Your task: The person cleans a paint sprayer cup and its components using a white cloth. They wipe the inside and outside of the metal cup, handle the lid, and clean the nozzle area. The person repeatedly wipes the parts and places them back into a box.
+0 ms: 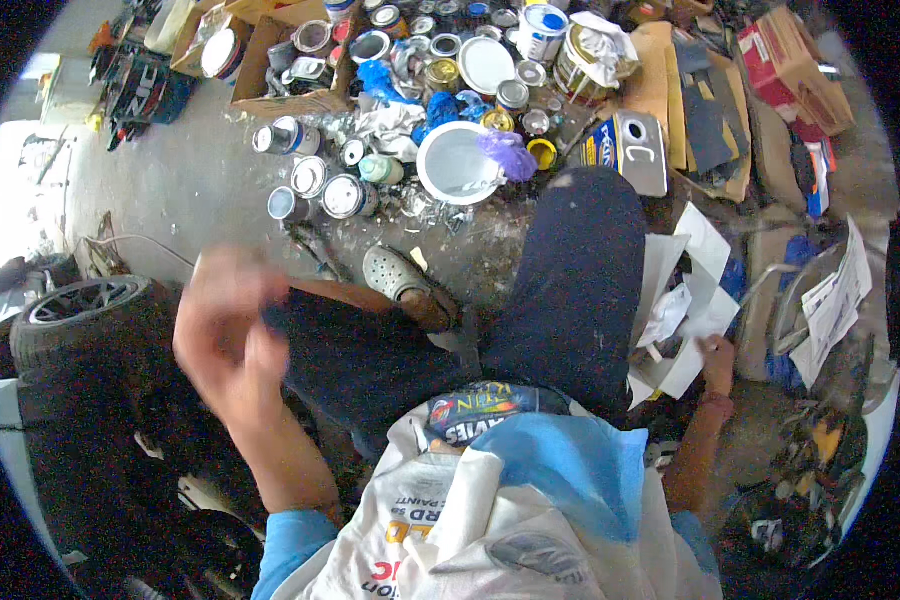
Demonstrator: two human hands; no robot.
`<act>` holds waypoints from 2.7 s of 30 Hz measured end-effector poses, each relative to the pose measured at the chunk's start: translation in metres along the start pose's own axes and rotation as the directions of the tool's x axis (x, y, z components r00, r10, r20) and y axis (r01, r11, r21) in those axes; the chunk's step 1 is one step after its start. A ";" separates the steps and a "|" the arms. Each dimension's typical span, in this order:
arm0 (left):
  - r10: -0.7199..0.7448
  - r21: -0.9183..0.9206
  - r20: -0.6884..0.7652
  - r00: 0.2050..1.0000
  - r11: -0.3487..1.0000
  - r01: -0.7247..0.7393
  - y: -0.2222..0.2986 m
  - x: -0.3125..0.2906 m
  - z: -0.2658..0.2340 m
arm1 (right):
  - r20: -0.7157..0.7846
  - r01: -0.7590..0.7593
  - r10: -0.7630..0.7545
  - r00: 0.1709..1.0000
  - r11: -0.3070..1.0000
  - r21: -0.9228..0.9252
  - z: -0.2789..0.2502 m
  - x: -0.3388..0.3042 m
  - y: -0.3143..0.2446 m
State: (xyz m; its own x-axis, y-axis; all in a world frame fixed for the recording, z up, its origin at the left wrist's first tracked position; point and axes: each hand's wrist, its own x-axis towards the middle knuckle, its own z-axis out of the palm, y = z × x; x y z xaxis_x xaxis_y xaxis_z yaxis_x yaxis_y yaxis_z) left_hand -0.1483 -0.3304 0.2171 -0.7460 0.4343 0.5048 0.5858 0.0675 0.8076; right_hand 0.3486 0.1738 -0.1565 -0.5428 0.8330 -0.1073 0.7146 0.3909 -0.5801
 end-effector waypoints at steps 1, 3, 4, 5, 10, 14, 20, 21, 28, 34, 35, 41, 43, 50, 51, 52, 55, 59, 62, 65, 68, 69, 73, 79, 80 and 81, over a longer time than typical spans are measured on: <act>0.145 0.000 -0.013 0.989 0.989 -0.145 0.005 -0.011 -0.001 | 0.087 0.095 -0.065 0.994 0.913 -0.396 -0.005 0.012 -0.010; 0.259 -0.152 -0.137 0.956 0.948 -0.279 0.021 -0.034 0.001 | 0.103 -0.094 0.104 0.989 0.991 -0.095 -0.018 0.034 -0.040; 0.331 -0.344 -0.041 0.943 0.881 -0.324 0.027 -0.034 -0.009 | 0.142 -0.235 0.226 0.964 0.971 0.050 -0.021 0.039 -0.056; 0.363 -0.438 0.028 0.931 0.842 -0.315 0.031 -0.034 -0.012 | 0.200 -0.407 0.371 0.907 0.894 0.187 -0.023 0.043 -0.072; 0.372 -0.530 0.047 0.927 0.796 -0.292 0.029 -0.012 -0.016 | 0.178 -0.274 0.233 0.956 0.927 0.255 -0.025 0.076 -0.140; 0.315 -0.219 -0.246 0.917 0.903 -0.369 0.019 -0.017 -0.016 | 0.080 -0.200 0.235 0.969 0.930 -0.309 -0.032 0.109 -0.163; 0.138 -0.096 -0.299 0.944 0.980 -0.173 -0.007 -0.049 -0.051 | -0.041 -0.412 0.419 0.907 0.904 0.116 -0.032 0.095 -0.173; 0.153 -0.041 -0.330 0.931 0.983 -0.177 -0.015 -0.051 -0.058 | -0.070 -0.364 0.390 0.918 0.900 0.239 -0.029 0.089 -0.173; 0.047 0.427 -0.755 0.654 0.792 0.437 -0.170 -0.107 -0.167 | 0.040 -0.270 0.272 0.961 0.904 0.332 -0.036 0.068 -0.127; -0.776 -0.120 -0.580 0.247 0.381 0.917 -0.427 -0.213 -0.178 | 0.196 0.050 0.053 0.979 0.873 -0.485 -0.065 0.079 -0.066; -0.797 -0.138 -0.563 0.221 0.354 0.925 -0.456 -0.230 -0.175 | 0.223 0.101 0.033 0.974 0.821 -0.562 -0.070 0.079 -0.060; -0.941 -0.208 -0.302 0.150 0.219 0.953 -0.569 -0.242 -0.143 | -0.040 -0.182 0.202 0.979 0.758 -0.626 -0.099 0.062 -0.075; -0.946 -0.152 -0.309 0.100 0.152 0.977 -0.592 -0.230 -0.145 | -0.101 -0.439 0.429 0.898 0.848 -0.298 -0.113 0.065 -0.097; -0.694 0.083 -0.618 0.369 0.409 0.909 -0.510 -0.207 -0.124 | 0.075 0.398 -0.454 0.888 0.675 -0.622 -0.138 0.069 -0.193; -0.757 -0.076 -0.554 0.347 0.461 0.884 -0.484 -0.196 -0.127 | 0.060 0.397 -0.422 0.904 0.782 -0.481 -0.131 0.074 -0.215; -0.740 -0.033 -0.577 0.347 0.445 0.895 -0.458 -0.186 -0.125 | 0.050 0.375 -0.388 0.920 0.839 -0.394 -0.124 0.078 -0.242; -0.714 0.021 -0.541 0.444 0.516 0.857 -0.393 -0.148 -0.128 | -0.037 0.487 -0.504 0.863 0.849 -0.205 -0.082 0.097 -0.334; -0.597 0.185 -0.449 0.665 0.666 0.723 -0.326 -0.096 -0.124 | 0.114 -0.037 -0.121 0.986 0.508 0.860 -0.018 0.128 -0.473; -0.490 0.296 -0.284 0.825 0.773 0.561 -0.288 -0.048 -0.120 | 0.150 -0.016 -0.295 0.944 0.413 0.911 0.025 0.107 -0.553; -0.452 0.326 -0.100 0.886 0.827 0.459 -0.254 0.003 -0.113 | 0.202 -0.097 -0.401 0.893 0.267 0.959 0.049 0.076 -0.616; -0.337 0.417 -0.023 0.941 0.852 0.315 -0.224 0.040 -0.098 | 0.222 -0.203 -0.580 0.784 0.099 0.974 0.054 0.051 -0.659; -0.343 0.451 -0.004 0.939 0.837 0.308 -0.216 0.050 -0.093 | 0.165 -0.141 -0.618 0.768 0.087 0.986 0.058 0.046 -0.670; -0.337 0.553 0.021 0.941 0.788 0.270 -0.200 0.073 -0.065 | 0.148 -0.113 -0.518 0.842 0.099 0.989 0.065 0.038 -0.694; -0.084 0.550 0.079 0.993 0.835 0.027 -0.213 0.084 -0.025 | -0.437 0.903 -0.799 0.414 0.298 0.311 0.077 0.036 -0.693; -0.119 0.550 0.082 0.990 0.833 0.055 -0.217 0.082 -0.019 | -0.360 0.943 -0.875 0.323 0.264 0.204 0.079 0.032 -0.688; -0.099 0.522 0.069 0.993 0.852 0.048 -0.221 0.080 -0.014 | -0.264 0.975 -0.939 0.219 0.201 0.092 0.081 0.029 -0.683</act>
State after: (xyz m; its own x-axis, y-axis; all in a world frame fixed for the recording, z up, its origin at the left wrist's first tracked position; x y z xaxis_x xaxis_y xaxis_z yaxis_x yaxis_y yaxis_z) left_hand -0.3422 -0.3233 0.0833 -0.7763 0.4868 0.4004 0.6283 0.5472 0.5530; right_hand -0.1906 -0.1010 0.1709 -0.6735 -0.0813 0.7347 -0.4258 0.8551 -0.2957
